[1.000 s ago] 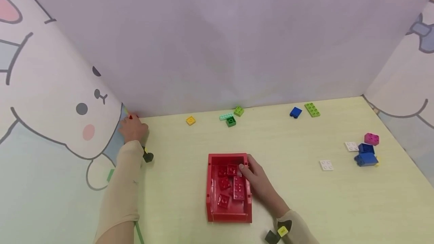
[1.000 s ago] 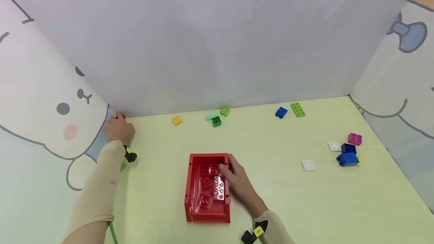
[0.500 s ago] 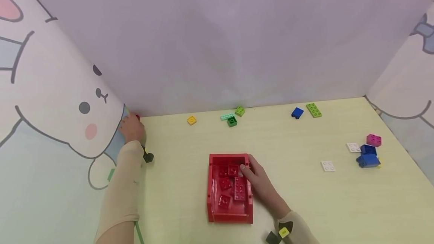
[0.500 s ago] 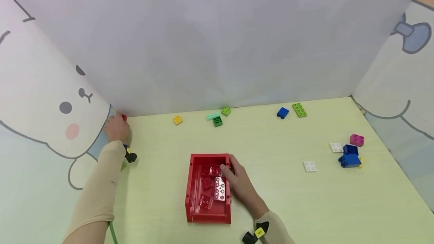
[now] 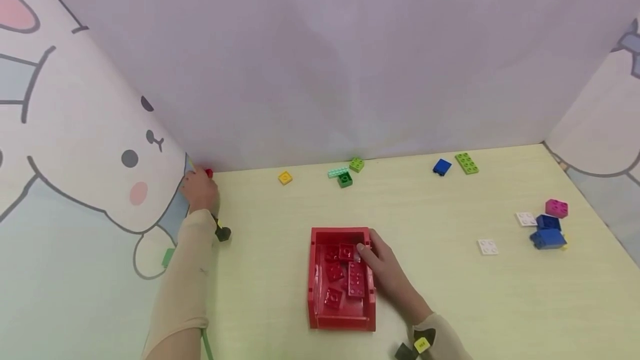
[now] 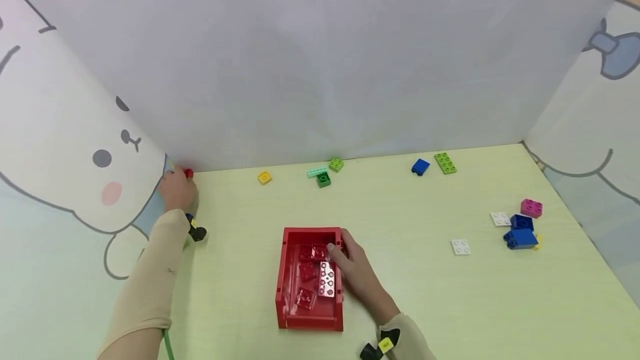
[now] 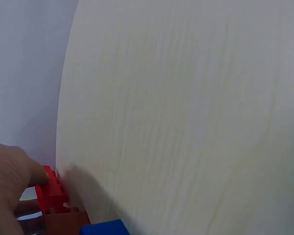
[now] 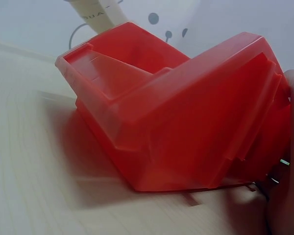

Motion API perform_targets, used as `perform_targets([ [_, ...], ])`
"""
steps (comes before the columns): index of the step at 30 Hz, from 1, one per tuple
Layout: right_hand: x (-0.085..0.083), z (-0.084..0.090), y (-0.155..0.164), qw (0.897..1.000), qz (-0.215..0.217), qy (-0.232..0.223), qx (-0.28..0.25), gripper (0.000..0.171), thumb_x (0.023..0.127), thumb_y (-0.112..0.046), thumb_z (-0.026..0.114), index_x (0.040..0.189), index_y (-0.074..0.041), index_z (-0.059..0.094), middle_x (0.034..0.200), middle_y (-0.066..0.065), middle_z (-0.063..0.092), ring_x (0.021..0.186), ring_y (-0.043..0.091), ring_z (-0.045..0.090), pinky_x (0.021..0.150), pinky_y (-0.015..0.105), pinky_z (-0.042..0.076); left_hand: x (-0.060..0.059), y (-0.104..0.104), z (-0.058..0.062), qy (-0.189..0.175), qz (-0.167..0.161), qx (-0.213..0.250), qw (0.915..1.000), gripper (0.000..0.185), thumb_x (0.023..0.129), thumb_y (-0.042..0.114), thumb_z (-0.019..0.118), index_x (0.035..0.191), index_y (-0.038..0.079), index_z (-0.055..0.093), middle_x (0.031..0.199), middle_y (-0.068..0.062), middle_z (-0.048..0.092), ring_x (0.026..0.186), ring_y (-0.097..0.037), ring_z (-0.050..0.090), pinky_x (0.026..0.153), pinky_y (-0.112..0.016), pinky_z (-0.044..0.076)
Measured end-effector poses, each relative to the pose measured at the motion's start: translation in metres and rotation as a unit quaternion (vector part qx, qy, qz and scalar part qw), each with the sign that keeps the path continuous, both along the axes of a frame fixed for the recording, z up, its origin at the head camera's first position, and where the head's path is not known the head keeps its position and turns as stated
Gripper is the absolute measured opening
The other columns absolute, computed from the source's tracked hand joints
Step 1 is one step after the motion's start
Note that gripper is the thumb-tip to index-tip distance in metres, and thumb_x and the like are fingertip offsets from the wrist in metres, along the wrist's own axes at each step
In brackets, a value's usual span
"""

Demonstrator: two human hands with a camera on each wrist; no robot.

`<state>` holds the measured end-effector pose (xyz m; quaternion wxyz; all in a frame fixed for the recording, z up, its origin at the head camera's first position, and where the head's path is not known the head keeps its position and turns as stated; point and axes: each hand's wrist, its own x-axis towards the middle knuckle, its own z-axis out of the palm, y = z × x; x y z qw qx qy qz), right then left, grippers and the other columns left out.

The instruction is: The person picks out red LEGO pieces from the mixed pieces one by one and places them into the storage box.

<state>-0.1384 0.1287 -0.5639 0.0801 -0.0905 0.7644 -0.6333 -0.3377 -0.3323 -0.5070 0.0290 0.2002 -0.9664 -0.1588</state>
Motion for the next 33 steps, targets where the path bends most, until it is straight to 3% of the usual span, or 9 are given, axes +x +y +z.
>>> perform_targets([
  [11,-0.001,0.0,0.0,1.0,0.003,0.012,0.003,0.04,0.106,-0.035,0.055,0.143,-0.02,0.05,0.133,0.009,0.065,0.12,0.028,0.06,0.095,0.018,0.055,-0.003,0.006,0.002,0.043,-0.009,0.01,0.999,0.039,0.107,0.015,0.043,0.136,-0.012,0.045,0.137,-0.037,0.049,0.124,-0.055,0.05,0.11,-0.065,0.04],
  [18,0.0,0.0,0.001,1.0,0.007,0.004,0.007,0.042,0.105,-0.036,0.056,0.144,-0.02,0.049,0.136,0.008,0.064,0.124,0.028,0.06,0.097,0.017,0.054,0.005,0.014,-0.003,0.104,-0.022,0.026,0.994,0.036,0.107,0.013,0.048,0.135,-0.009,0.049,0.136,-0.036,0.052,0.121,-0.054,0.052,0.109,-0.065,0.039],
  [26,0.001,0.0,0.001,1.0,0.006,0.001,0.007,0.042,0.105,-0.035,0.056,0.144,-0.02,0.049,0.136,0.007,0.064,0.125,0.028,0.059,0.097,0.017,0.053,0.007,0.014,-0.015,0.133,-0.033,0.043,0.9896,0.035,0.107,0.016,0.051,0.135,-0.006,0.051,0.136,-0.033,0.056,0.117,-0.052,0.054,0.106,-0.062,0.042],
  [33,0.001,0.0,0.0,1.0,0.006,0.0,0.002,0.043,0.105,-0.035,0.057,0.144,-0.02,0.049,0.136,0.007,0.064,0.126,0.028,0.06,0.098,0.019,0.054,0.014,0.019,-0.012,0.153,-0.041,0.067,0.985,0.035,0.108,0.015,0.049,0.136,-0.005,0.052,0.132,-0.034,0.061,0.114,-0.053,0.055,0.105,-0.062,0.042],
])
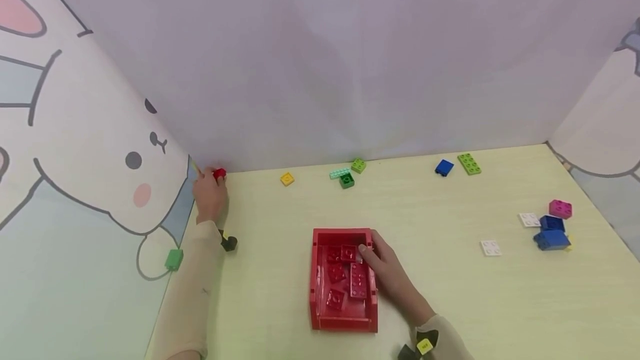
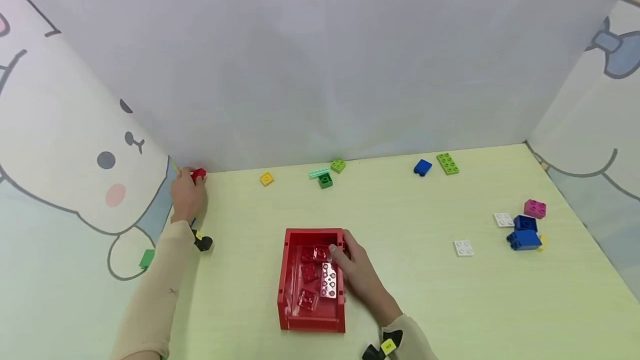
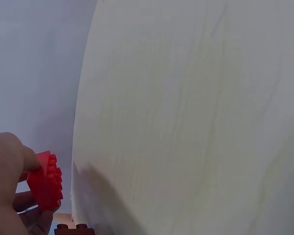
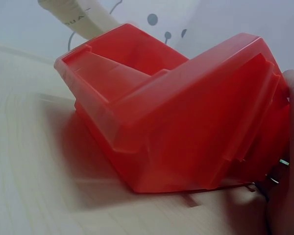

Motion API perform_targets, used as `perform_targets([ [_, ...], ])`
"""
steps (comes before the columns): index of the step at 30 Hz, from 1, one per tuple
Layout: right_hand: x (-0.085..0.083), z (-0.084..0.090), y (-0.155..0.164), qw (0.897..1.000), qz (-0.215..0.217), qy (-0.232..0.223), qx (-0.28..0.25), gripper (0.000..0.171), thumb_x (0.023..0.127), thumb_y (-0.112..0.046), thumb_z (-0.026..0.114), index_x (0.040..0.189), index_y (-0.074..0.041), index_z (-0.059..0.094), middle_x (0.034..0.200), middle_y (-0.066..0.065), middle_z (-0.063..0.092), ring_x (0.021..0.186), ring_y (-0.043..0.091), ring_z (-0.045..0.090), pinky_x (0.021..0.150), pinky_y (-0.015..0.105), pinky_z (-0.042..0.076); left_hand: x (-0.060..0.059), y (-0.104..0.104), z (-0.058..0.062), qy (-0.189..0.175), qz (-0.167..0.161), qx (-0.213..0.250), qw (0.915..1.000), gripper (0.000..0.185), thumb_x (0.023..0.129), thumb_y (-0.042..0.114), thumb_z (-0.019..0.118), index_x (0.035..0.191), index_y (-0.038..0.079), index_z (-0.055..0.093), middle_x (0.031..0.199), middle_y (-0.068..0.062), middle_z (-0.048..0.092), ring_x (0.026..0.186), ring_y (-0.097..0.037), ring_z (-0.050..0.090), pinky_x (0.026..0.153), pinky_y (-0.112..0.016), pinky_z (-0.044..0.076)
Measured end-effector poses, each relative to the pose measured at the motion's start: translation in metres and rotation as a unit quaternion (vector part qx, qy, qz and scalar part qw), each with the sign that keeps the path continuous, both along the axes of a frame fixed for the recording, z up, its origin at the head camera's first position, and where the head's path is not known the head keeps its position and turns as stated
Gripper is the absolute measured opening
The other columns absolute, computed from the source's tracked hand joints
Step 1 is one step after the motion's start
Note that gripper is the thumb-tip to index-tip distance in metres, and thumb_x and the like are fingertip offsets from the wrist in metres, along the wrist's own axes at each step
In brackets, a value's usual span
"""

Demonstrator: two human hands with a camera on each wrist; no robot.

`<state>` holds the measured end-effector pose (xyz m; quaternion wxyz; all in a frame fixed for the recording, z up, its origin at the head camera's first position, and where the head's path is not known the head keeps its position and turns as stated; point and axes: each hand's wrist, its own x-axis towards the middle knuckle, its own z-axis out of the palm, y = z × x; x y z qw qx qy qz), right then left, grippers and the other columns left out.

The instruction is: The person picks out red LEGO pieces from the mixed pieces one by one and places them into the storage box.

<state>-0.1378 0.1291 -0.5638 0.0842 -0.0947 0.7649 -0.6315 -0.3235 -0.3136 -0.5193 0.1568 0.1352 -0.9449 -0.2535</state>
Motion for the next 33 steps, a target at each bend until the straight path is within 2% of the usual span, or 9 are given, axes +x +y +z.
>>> perform_targets([
  [6,-0.001,-0.001,-0.001,1.0,-0.005,-0.009,0.001,0.043,0.104,-0.036,0.058,0.144,-0.024,0.048,0.137,0.004,0.064,0.125,0.025,0.061,0.099,0.022,0.056,0.006,0.006,0.001,-0.008,0.012,0.055,0.9984,0.037,0.109,0.018,0.051,0.139,-0.003,0.052,0.136,-0.031,0.062,0.12,-0.047,0.055,0.109,-0.058,0.05],
  [11,0.0,0.0,-0.001,1.0,-0.005,-0.007,0.0,0.041,0.105,-0.036,0.057,0.144,-0.024,0.049,0.136,0.003,0.064,0.125,0.025,0.061,0.099,0.022,0.055,0.007,0.009,-0.001,-0.011,0.021,0.082,0.9964,0.04,0.109,0.022,0.054,0.142,0.0,0.05,0.14,-0.027,0.06,0.125,-0.044,0.053,0.112,-0.056,0.05],
  [20,-0.001,-0.001,-0.001,1.0,-0.002,0.0,-0.003,0.04,0.106,-0.034,0.056,0.144,-0.024,0.048,0.137,0.003,0.064,0.127,0.026,0.059,0.099,0.018,0.052,0.014,0.015,-0.006,-0.005,0.027,0.079,0.9965,0.038,0.11,0.022,0.052,0.141,0.0,0.051,0.134,-0.027,0.062,0.118,-0.043,0.057,0.109,-0.055,0.051],
  [26,-0.001,-0.002,-0.001,1.0,-0.005,-0.005,-0.003,0.041,0.106,-0.036,0.056,0.144,-0.024,0.049,0.137,0.003,0.064,0.128,0.025,0.059,0.1,0.019,0.052,0.02,0.017,-0.007,-0.002,0.028,0.08,0.9964,0.038,0.11,0.022,0.051,0.141,0.0,0.051,0.134,-0.027,0.062,0.118,-0.042,0.058,0.108,-0.053,0.053],
  [33,-0.001,-0.003,-0.001,1.0,-0.006,-0.007,-0.005,0.043,0.104,-0.038,0.058,0.144,-0.023,0.049,0.136,0.003,0.064,0.127,0.024,0.06,0.099,0.02,0.054,0.025,0.02,-0.009,-0.002,0.006,0.084,0.9964,0.038,0.111,0.023,0.049,0.142,0.002,0.052,0.134,-0.026,0.064,0.118,-0.04,0.061,0.107,-0.054,0.053],
])
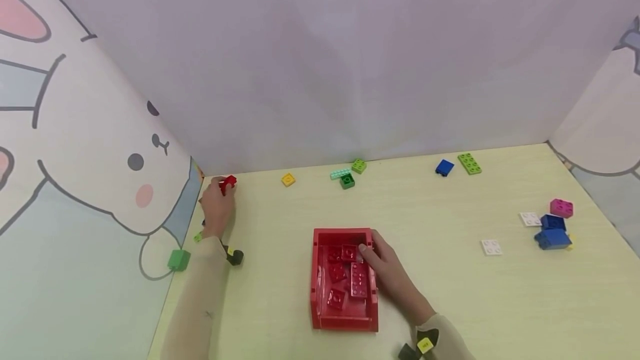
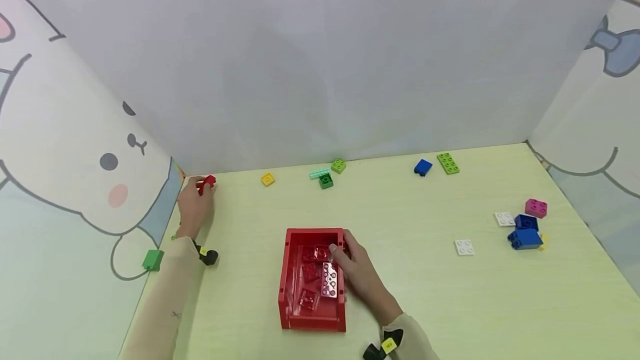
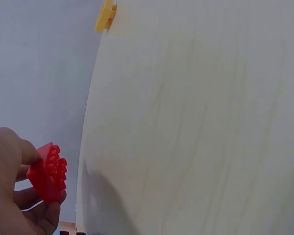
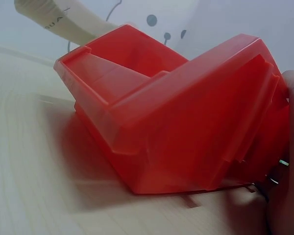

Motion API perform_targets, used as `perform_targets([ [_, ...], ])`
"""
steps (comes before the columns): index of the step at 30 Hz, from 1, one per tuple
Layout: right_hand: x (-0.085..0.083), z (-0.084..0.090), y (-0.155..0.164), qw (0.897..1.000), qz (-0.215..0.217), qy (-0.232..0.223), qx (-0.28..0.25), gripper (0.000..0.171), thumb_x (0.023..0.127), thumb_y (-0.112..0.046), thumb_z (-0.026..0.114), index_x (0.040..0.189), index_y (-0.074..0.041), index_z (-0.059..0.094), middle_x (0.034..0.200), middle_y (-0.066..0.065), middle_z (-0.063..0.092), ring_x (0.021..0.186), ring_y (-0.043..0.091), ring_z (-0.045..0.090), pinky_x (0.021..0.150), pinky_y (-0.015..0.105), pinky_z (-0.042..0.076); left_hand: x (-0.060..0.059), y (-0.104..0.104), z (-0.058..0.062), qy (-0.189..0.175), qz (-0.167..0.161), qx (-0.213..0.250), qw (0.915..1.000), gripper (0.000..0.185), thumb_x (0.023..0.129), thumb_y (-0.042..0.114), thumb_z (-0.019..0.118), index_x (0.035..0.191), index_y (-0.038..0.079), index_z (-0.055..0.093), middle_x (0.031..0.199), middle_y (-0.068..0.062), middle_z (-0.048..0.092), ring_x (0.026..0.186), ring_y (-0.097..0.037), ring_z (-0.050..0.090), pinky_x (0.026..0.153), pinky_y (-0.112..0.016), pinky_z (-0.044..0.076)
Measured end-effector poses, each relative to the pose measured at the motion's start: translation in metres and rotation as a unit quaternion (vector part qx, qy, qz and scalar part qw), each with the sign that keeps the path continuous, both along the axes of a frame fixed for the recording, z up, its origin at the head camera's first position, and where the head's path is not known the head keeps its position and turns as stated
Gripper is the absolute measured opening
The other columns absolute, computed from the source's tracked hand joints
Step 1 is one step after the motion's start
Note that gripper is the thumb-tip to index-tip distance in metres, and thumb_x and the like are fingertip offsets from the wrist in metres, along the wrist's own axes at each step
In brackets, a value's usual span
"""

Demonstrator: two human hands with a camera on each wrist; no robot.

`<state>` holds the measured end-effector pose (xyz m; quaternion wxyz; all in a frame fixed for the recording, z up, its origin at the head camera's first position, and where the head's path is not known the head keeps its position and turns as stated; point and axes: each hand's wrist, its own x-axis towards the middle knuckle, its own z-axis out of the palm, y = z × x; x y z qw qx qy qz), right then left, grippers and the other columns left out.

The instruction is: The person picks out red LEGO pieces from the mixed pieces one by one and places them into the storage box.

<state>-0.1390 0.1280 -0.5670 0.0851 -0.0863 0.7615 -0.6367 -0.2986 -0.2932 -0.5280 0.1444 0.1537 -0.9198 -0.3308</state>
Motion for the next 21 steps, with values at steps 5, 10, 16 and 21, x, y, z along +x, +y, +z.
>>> perform_targets([
  [5,0.001,0.001,0.0,1.0,0.004,0.007,-0.002,0.042,0.105,-0.037,0.057,0.144,-0.023,0.049,0.136,0.003,0.064,0.128,0.027,0.06,0.098,0.019,0.053,0.004,0.003,-0.002,0.001,-0.005,0.012,0.9999,0.038,0.11,0.024,0.048,0.141,0.003,0.054,0.135,-0.024,0.065,0.115,-0.037,0.061,0.105,-0.051,0.053],
  [10,0.001,0.002,0.001,1.0,0.005,0.011,-0.006,0.041,0.105,-0.036,0.056,0.143,-0.024,0.049,0.136,0.003,0.064,0.127,0.026,0.06,0.098,0.019,0.054,0.013,0.008,0.001,0.004,-0.011,0.027,0.9996,0.037,0.11,0.024,0.048,0.14,0.003,0.056,0.135,-0.024,0.066,0.114,-0.036,0.062,0.106,-0.05,0.053],
  [16,0.002,0.002,0.001,1.0,0.007,0.009,-0.007,0.042,0.105,-0.036,0.057,0.144,-0.024,0.048,0.136,0.004,0.064,0.128,0.027,0.06,0.097,0.019,0.054,0.024,0.014,0.002,0.01,-0.019,0.067,0.9976,0.035,0.11,0.026,0.049,0.137,0.005,0.059,0.132,-0.022,0.067,0.112,-0.035,0.063,0.101,-0.048,0.053],
  [21,0.002,0.002,0.0,1.0,0.007,0.006,-0.008,0.041,0.105,-0.036,0.057,0.143,-0.024,0.049,0.136,0.004,0.064,0.128,0.028,0.059,0.098,0.018,0.054,0.033,0.019,0.002,0.018,-0.037,0.081,0.9959,0.034,0.11,0.026,0.049,0.135,0.006,0.06,0.126,-0.022,0.068,0.106,-0.033,0.062,0.091,-0.041,0.051],
])
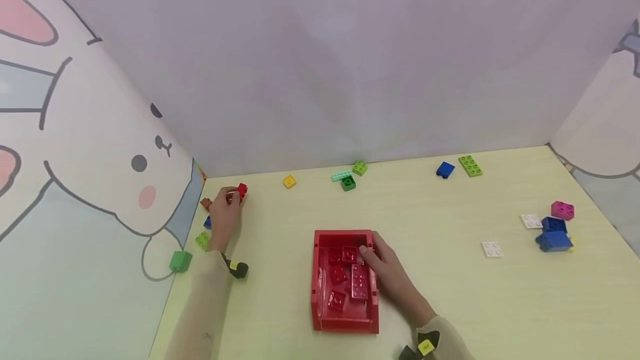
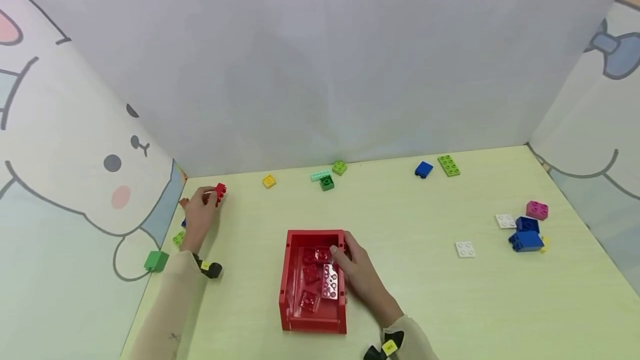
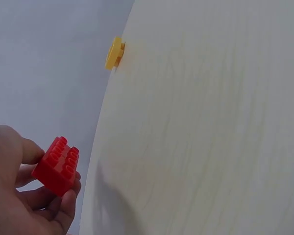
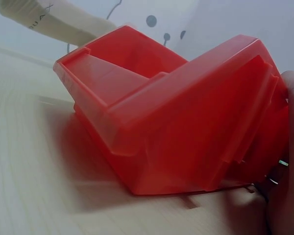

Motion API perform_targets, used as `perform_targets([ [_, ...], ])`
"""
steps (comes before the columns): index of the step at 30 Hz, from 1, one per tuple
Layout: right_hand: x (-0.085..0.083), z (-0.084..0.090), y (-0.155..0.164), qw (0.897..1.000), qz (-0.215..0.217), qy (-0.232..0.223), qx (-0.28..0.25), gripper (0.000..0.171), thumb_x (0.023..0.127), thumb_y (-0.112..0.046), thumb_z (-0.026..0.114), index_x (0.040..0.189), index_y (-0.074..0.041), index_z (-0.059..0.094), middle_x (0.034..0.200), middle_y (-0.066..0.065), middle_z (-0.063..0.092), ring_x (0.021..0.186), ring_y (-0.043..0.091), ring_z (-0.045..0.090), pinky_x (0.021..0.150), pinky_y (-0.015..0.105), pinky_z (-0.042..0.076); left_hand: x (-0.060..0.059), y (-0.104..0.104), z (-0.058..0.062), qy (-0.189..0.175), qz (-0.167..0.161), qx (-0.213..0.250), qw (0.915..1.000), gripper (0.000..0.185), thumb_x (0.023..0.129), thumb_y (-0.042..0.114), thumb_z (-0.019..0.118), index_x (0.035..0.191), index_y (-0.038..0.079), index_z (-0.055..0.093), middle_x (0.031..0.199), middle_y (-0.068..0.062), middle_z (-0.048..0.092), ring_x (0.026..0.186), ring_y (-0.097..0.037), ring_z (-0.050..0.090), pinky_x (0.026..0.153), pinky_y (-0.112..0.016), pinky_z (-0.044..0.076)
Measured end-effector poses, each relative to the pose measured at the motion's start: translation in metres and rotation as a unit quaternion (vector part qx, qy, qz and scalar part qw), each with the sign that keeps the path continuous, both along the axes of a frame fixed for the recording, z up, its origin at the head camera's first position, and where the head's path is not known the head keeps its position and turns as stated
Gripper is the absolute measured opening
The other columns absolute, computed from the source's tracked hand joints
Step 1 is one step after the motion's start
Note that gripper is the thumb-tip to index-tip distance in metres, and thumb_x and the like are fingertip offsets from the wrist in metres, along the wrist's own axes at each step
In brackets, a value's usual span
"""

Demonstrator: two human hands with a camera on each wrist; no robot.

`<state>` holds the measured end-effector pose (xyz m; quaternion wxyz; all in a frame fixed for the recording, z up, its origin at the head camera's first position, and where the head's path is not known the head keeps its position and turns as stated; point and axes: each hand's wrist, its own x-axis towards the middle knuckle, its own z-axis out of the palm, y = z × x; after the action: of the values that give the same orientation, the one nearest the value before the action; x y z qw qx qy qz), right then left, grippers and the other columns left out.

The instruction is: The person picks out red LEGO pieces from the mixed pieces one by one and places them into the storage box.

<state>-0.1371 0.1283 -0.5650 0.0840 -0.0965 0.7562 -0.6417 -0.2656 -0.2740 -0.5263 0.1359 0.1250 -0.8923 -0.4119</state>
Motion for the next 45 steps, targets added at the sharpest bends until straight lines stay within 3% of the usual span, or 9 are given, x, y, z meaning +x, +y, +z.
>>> perform_targets([
  [7,0.001,0.001,0.0,1.0,0.002,0.005,-0.001,0.039,0.106,-0.034,0.056,0.143,-0.024,0.049,0.136,0.003,0.064,0.128,0.028,0.059,0.098,0.019,0.053,0.01,0.011,-0.002,-0.01,-0.015,0.013,0.9997,0.035,0.111,0.027,0.047,0.136,0.008,0.061,0.123,-0.018,0.069,0.102,-0.029,0.061,0.084,-0.03,0.047],
  [14,0.001,0.003,-0.001,1.0,-0.003,0.011,0.006,0.038,0.107,-0.036,0.054,0.143,-0.026,0.05,0.136,0.0,0.064,0.131,0.023,0.058,0.104,0.019,0.049,0.017,0.021,-0.003,-0.018,-0.016,0.055,0.9982,0.036,0.111,0.029,0.047,0.138,0.009,0.061,0.122,-0.015,0.069,0.103,-0.026,0.061,0.083,-0.025,0.047],
  [25,0.001,0.001,0.0,1.0,-0.005,0.007,0.012,0.038,0.107,-0.036,0.055,0.143,-0.027,0.049,0.136,-0.001,0.064,0.132,0.023,0.058,0.104,0.02,0.049,0.029,0.035,-0.001,-0.022,-0.043,0.075,0.996,0.035,0.112,0.028,0.047,0.138,0.009,0.06,0.122,-0.015,0.069,0.104,-0.027,0.061,0.085,-0.027,0.049],
  [39,0.001,0.001,0.0,1.0,0.001,0.009,0.004,0.039,0.106,-0.034,0.055,0.144,-0.026,0.049,0.137,0.002,0.064,0.131,0.026,0.058,0.101,0.018,0.051,0.042,0.045,-0.002,-0.019,-0.041,0.091,0.9949,0.033,0.112,0.03,0.048,0.135,0.01,0.062,0.118,-0.013,0.07,0.102,-0.024,0.062,0.085,-0.021,0.05],
  [45,0.0,0.0,0.0,1.0,0.002,0.004,0.004,0.041,0.106,-0.035,0.056,0.145,-0.025,0.048,0.138,0.002,0.063,0.134,0.027,0.057,0.102,0.017,0.049,0.049,0.05,0.002,-0.013,-0.04,0.089,0.9951,0.033,0.111,0.029,0.048,0.127,0.006,0.064,0.113,-0.015,0.068,0.099,-0.026,0.06,0.085,-0.027,0.049],
])
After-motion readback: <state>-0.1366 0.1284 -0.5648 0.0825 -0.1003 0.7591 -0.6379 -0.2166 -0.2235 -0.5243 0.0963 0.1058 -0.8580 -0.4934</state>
